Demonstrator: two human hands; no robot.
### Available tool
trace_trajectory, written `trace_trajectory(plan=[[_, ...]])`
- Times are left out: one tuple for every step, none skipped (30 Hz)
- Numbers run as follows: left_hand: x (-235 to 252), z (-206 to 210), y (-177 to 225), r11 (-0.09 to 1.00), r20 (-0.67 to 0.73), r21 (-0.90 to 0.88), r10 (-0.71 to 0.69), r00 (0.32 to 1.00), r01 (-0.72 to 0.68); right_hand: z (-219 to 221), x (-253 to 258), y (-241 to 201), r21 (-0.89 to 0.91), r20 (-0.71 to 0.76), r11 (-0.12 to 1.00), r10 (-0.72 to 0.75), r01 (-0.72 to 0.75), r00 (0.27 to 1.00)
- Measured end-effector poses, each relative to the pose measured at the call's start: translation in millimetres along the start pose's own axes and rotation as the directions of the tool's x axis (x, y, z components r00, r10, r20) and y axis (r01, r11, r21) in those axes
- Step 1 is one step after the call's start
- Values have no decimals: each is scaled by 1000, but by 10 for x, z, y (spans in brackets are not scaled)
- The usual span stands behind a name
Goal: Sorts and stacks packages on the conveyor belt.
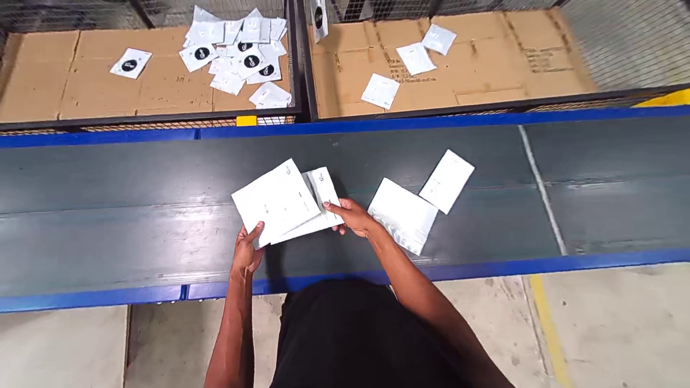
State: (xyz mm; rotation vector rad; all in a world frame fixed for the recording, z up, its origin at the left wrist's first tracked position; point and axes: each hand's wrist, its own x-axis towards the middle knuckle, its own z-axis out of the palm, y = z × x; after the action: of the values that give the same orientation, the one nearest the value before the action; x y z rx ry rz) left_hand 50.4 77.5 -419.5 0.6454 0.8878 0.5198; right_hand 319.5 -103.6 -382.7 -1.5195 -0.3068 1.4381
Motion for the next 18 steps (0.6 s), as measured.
trace_trajectory(plan=[[15,-24,31,1000,-27,-10,-10,1000,9,-25,72,-182,-59,54,998,4,-1,999],[20,-51,47,1000,-51,-21,-8,999,7,-22,153,-399,-123,90,992,-23,34,996],[15,-72,57,999,-66,-42,-3,998,0,18,252,-627,-139,95,985,-91,104,991],[6,-79,78,997,-77,-71,4,997,-9,86,364,-853,-82,76,977,-193,199,978],[10,-71,110,993,-82,-111,18,996,-28,138,476,-1064,29,58,956,-292,291,955],[15,-49,143,986,-84,-157,41,996,-54,143,582,-1208,131,62,921,-376,366,925],[22,-28,181,978,-97,-191,66,993,-83,127,683,-1273,153,31,894,-431,422,902],[41,-16,225,972,-111,-206,91,990,-113,95,766,-1269,69,-14,891,-450,450,893],[52,-29,271,971,-120,-197,116,986,-138,57,830,-1198,-104,-37,889,-451,445,892],[58,-54,299,975,-124,-161,135,983,-154,-13,874,-1040,-321,-29,846,-459,426,888],[75,-49,270,980,-117,-114,147,982,-161,-165,871,-828,-544,12,738,-468,399,884],[94,-50,223,984,-112,-85,150,982,-159,-330,818,-608,-722,68,593,-452,356,890],[88,-96,183,986,-116,-66,143,983,-151,-448,724,-369,-834,97,470,-389,288,916],[76,-159,139,988,-126,-61,134,983,-142,-536,632,-142,-894,100,389,-313,224,944],[49,-227,93,990,-140,-64,119,983,-129,-591,546,64,-918,106,345,-259,195,960],[16,-286,50,991,-161,-75,100,982,-113,-620,469,218,-918,127,340,-240,206,962],[-11,-324,-2,991,-179,-95,78,981,-96,-635,403,300,-902,141,363,-264,233,954],[-42,-346,-69,989,-197,-122,52,979,-77,-643,342,329,-876,129,403,-328,263,936]])
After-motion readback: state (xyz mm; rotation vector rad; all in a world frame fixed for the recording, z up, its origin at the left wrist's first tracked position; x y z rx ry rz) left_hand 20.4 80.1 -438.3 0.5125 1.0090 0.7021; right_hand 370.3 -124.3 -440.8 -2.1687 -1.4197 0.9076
